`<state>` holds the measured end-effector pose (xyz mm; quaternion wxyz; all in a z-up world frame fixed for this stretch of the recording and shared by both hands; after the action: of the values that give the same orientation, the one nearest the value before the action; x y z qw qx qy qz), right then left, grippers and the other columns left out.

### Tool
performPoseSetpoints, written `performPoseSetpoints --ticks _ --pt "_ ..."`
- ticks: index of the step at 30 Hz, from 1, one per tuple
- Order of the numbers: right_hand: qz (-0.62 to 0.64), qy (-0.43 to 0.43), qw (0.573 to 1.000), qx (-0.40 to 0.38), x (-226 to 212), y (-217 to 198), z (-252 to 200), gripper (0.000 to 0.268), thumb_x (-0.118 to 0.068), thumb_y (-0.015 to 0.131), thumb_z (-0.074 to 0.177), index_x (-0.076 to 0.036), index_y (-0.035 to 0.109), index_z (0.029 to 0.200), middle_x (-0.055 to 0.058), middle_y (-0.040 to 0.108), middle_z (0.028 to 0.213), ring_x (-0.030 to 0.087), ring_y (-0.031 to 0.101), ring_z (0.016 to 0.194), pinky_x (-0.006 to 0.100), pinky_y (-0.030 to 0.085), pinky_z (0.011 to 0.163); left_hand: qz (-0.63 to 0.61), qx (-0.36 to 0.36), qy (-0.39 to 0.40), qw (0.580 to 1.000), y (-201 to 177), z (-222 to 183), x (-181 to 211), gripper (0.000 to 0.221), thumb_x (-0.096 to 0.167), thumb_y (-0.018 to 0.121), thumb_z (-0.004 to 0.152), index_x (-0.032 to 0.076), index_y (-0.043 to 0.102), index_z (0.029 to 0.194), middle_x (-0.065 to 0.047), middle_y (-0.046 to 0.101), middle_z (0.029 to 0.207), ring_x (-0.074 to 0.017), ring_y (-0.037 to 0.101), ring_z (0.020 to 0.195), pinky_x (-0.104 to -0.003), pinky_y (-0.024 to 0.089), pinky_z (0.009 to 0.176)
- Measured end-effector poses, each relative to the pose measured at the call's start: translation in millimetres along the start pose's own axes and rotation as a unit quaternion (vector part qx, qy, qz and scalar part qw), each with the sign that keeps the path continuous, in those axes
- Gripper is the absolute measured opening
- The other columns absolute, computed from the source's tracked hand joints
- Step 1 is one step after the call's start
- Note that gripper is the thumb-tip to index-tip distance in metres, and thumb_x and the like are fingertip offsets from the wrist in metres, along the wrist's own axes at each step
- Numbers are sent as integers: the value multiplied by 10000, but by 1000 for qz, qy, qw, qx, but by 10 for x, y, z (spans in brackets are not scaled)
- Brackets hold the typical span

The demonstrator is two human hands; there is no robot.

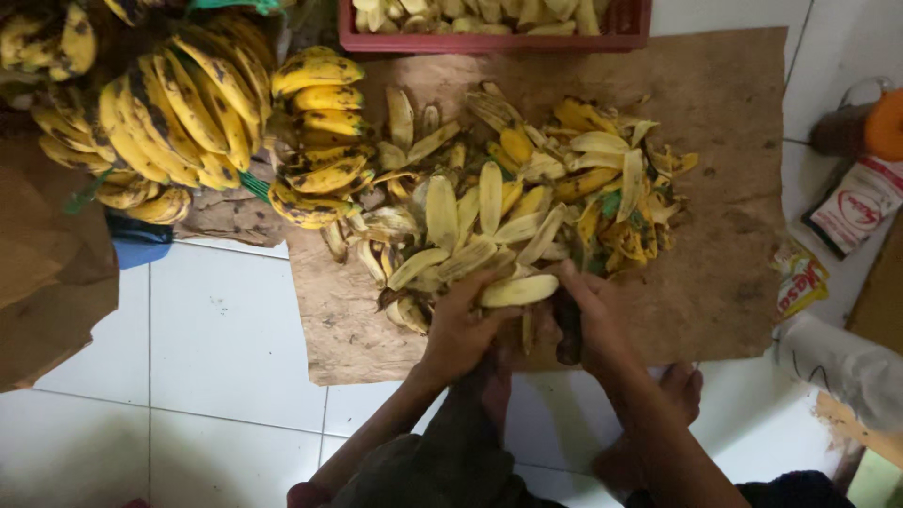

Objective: The person peels ripe bananas by hand and places the peeled fruit into a red plastic basket. The person repeatedly picks bananas from a large bunch, removes the peels, and deposits the fruit into the basket while peels accumulate on a brown paper sheet.

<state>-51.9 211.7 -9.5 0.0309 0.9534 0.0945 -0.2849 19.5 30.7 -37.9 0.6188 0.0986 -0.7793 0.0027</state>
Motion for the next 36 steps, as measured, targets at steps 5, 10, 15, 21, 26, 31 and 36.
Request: performPoseSetpoints --ticks 5,10,15,21,26,31,36 --pt "134 -65 985 -84 -159 134 -63 584 -552 425 1044 -29 685 1048 53 617 661 133 530 435 268 390 368 263 46 178 947 -53 67 625 339 73 735 946 22 684 1277 -128 647 1289 -267 595 1250 -362 482 1072" --pt "99 -155 982 -53 -374 246 -240 568 -463 385 1038 -128 523 1476 28 662 848 91 604 629 242 513 531 -248 14 -161 955 -28 412 708 362 174 560 1077 3 598 1394 -112 688 1144 -179 654 1000 -312 545 887" --pt "-65 -159 985 0 -395 389 -401 610 -279 455 1053 -146 391 1645 26 636 841 108 525 596 253 448 507 -350 -18 -193 917 -6 544 632 454 200 517 1065 -21 503 1461 -69 696 1195 -132 659 990 -311 560 868" --pt "-133 -237 962 -9 -358 504 -386 680 -187 517 1040 -110 237 1655 8 626 946 71 571 775 231 485 667 -271 -7 -170 947 74 500 563 484 176 507 1075 38 487 1538 -70 678 1267 -121 650 1062 -286 545 916" --pt "-151 -256 955 4 -363 536 -354 694 -171 534 1036 -84 241 1660 8 638 883 67 563 754 219 473 669 -295 -10 -188 937 104 482 533 482 176 491 1093 21 482 1549 -113 669 1267 -165 658 1092 -308 548 929" --pt "-136 -217 967 -6 -323 533 -318 712 -186 520 1037 -91 218 1675 20 577 793 108 517 674 255 431 605 -235 -4 -206 950 80 462 534 483 205 479 1069 32 469 1519 -132 678 1286 -188 677 1152 -306 574 958" --pt "-152 -234 960 -9 -245 483 -245 700 -197 510 1033 -77 212 1654 48 668 940 107 597 784 261 497 696 -202 9 -205 958 90 469 598 504 287 520 1067 26 521 1498 -88 701 1188 -152 677 1049 -285 559 881"
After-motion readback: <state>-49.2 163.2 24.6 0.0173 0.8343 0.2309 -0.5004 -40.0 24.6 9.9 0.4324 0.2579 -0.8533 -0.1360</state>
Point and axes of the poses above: each hand's wrist, its own z-axis towards the middle knuckle, its own y-axis out of the palm, x = y × z, the point moved 2 cm from there along z, towards the middle knuckle
